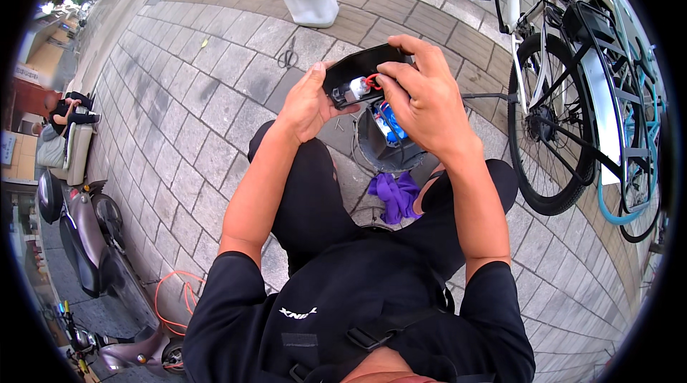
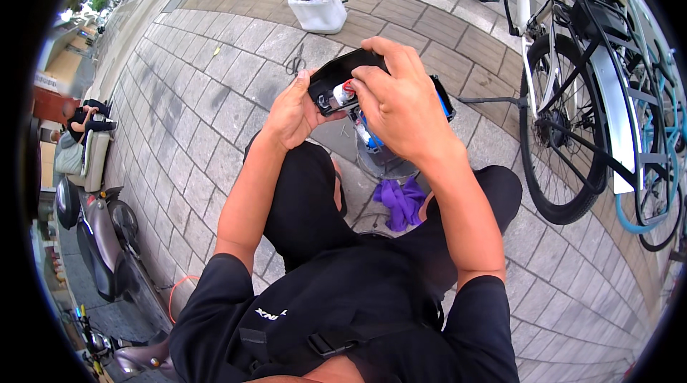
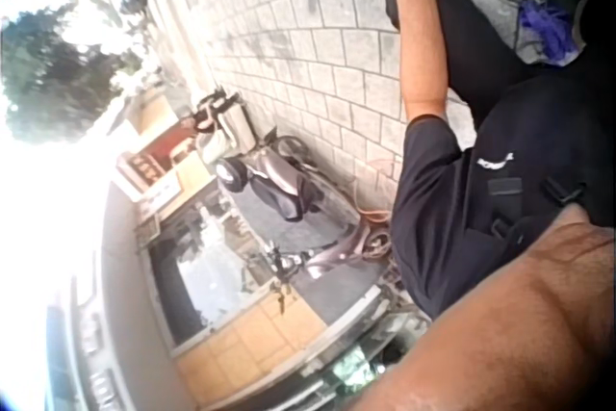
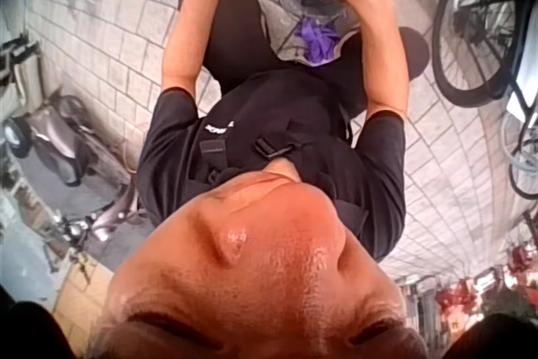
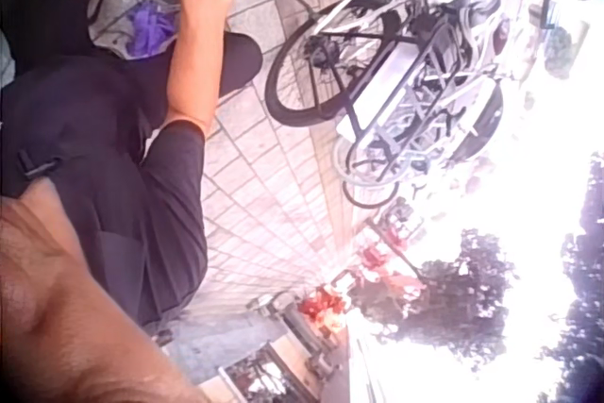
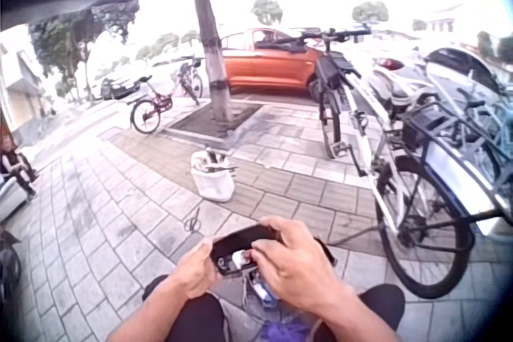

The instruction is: The person uses a power drill to remove screws from a black plastic casing, then opens it to reveal a battery and wiring. They manipulate the internal wires and components, then use the drill to reattach the casing.

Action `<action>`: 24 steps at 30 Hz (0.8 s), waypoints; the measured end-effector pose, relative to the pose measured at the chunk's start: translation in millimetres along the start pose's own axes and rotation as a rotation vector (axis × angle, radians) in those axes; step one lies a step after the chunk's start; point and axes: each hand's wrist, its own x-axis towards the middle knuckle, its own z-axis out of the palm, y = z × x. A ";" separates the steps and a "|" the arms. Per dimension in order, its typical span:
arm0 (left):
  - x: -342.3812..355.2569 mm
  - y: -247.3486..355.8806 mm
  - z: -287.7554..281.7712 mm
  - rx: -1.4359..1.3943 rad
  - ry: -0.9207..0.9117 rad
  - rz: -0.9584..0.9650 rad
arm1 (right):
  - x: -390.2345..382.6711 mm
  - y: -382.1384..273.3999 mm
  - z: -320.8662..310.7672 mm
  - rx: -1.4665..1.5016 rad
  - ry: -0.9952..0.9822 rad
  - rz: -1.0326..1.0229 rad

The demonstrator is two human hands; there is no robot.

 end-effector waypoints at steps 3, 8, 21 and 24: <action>1.6 -2.9 -1.4 0.010 0.018 -0.004 | 2.3 2.3 1.7 -0.003 0.013 -0.003; 3.2 -2.0 -2.3 0.078 0.058 -0.003 | 5.2 8.4 5.7 0.007 0.034 0.041; -4.8 9.0 -5.0 0.146 0.086 -0.073 | 19.2 14.0 14.2 -0.039 -0.073 0.217; -4.9 7.9 -7.1 0.151 0.064 -0.089 | 20.2 13.4 14.7 -0.036 -0.089 0.265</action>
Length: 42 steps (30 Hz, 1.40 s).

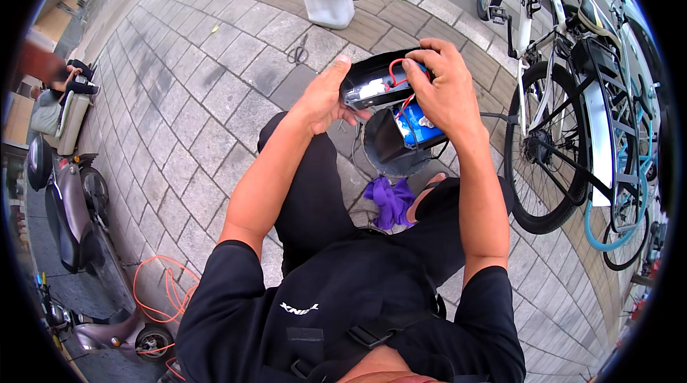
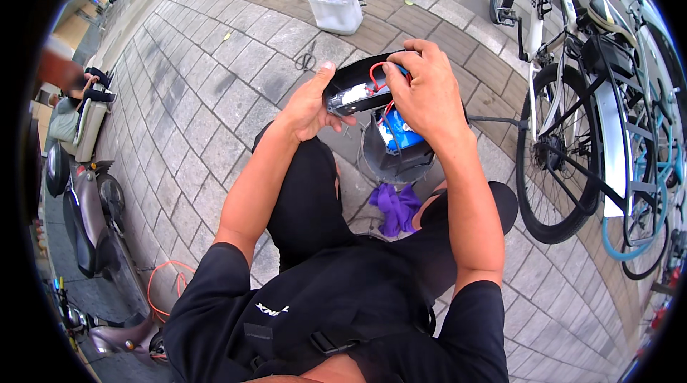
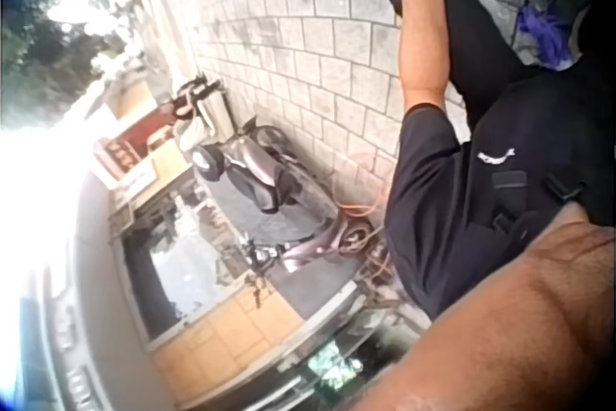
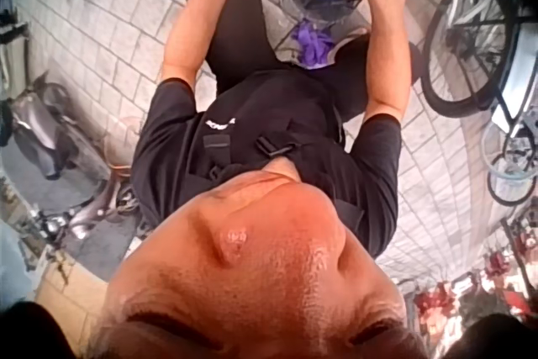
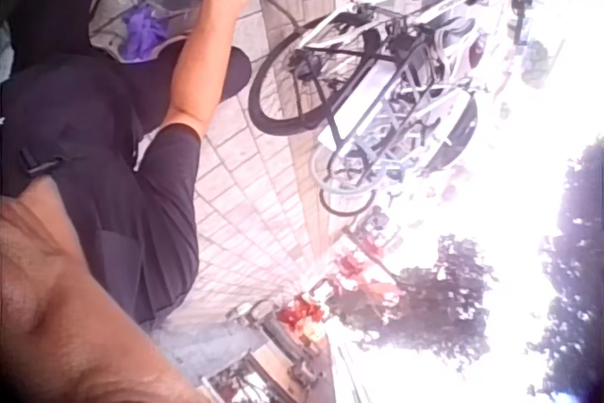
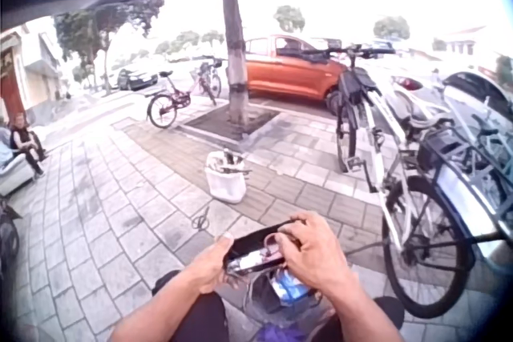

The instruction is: The person uses a power drill to remove screws from a black plastic casing, then opens it to reveal a battery and wiring. They manipulate the internal wires and components, then use the drill to reattach the casing.

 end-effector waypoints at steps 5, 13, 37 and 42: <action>-3.5 -0.6 1.5 -0.026 0.000 0.020 | 0.3 -3.4 -1.7 -0.001 -0.019 -0.004; -4.7 22.9 9.3 0.101 0.109 0.363 | -5.2 2.7 -23.3 0.193 -0.015 0.060; -16.9 106.0 106.9 0.551 -0.158 0.930 | -23.9 36.3 -26.3 0.372 0.004 0.324; -3.5 94.7 101.7 0.372 -0.243 0.920 | -7.0 43.7 -23.7 0.383 -0.153 0.367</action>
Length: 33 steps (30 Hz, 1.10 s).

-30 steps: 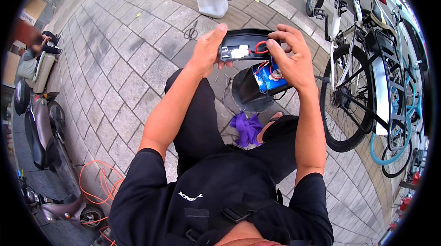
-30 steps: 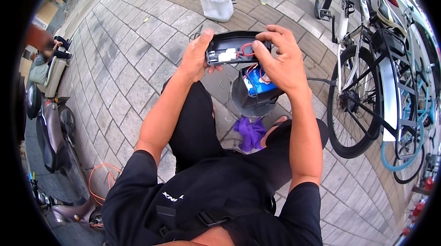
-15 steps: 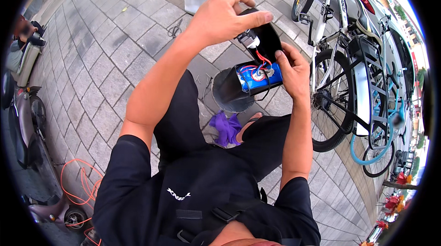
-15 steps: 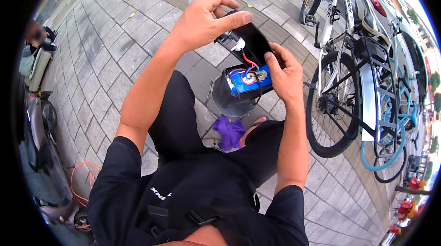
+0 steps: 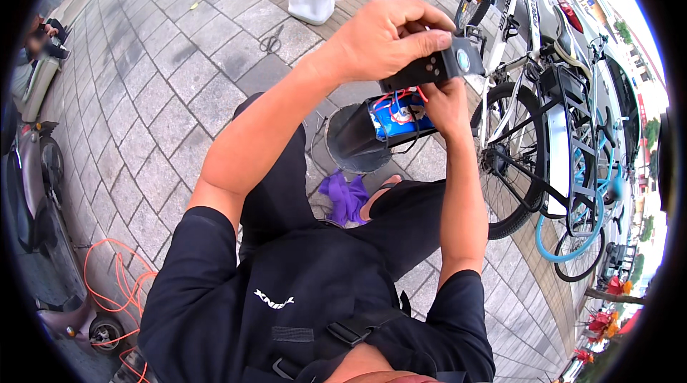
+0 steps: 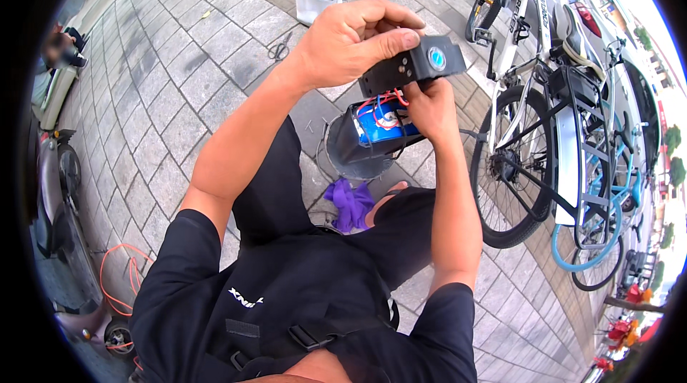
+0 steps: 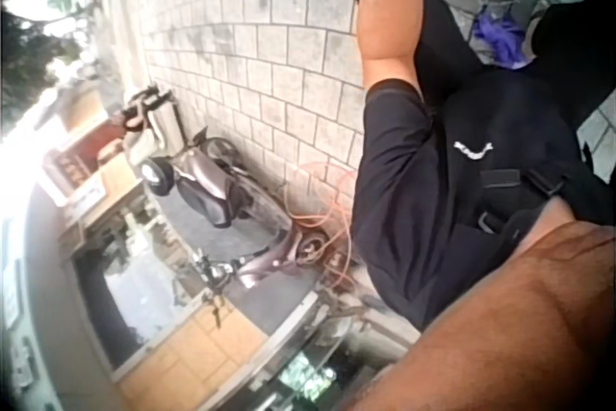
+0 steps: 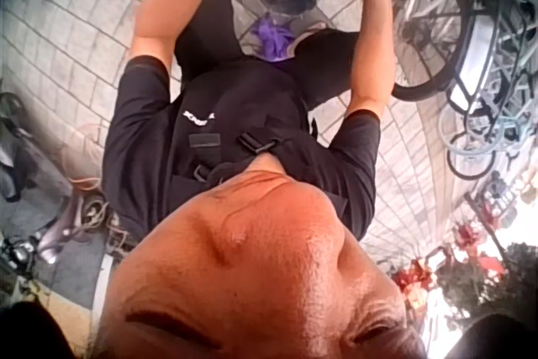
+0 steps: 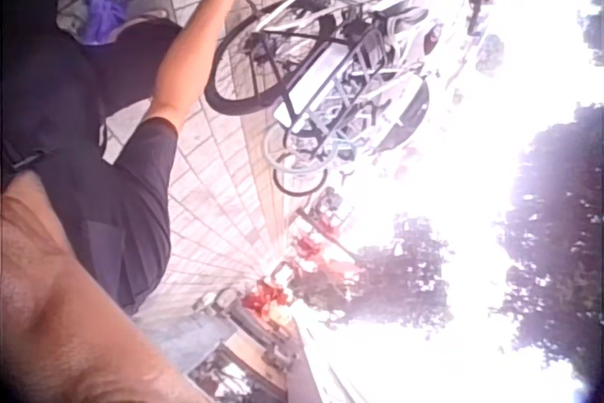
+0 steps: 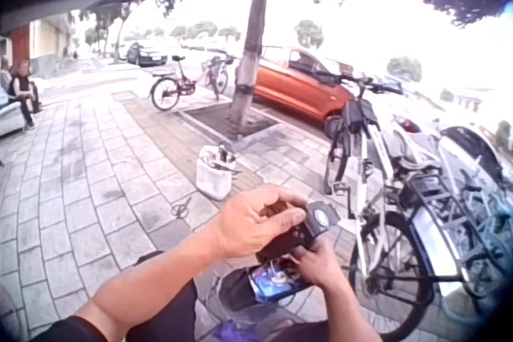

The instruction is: The person uses a power drill to remove screws from a black plastic casing, then opens it to reveal a battery and wiring. They manipulate the internal wires and components, then use the drill to reattach the casing.

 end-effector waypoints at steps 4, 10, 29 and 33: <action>-5.8 -17.3 -14.1 0.075 0.041 -0.103 | 15.0 -9.5 -4.6 0.011 -0.146 0.179; -37.4 -65.6 -38.1 -0.407 0.095 -0.483 | 20.1 -49.3 6.9 -0.064 -0.321 0.343; -37.7 -46.1 -33.8 -0.078 -0.117 -0.646 | -52.8 -22.5 -40.1 0.000 0.064 0.000; -49.0 -65.1 -38.3 -0.334 -0.076 -0.739 | -80.2 11.2 -57.9 0.185 -0.025 0.119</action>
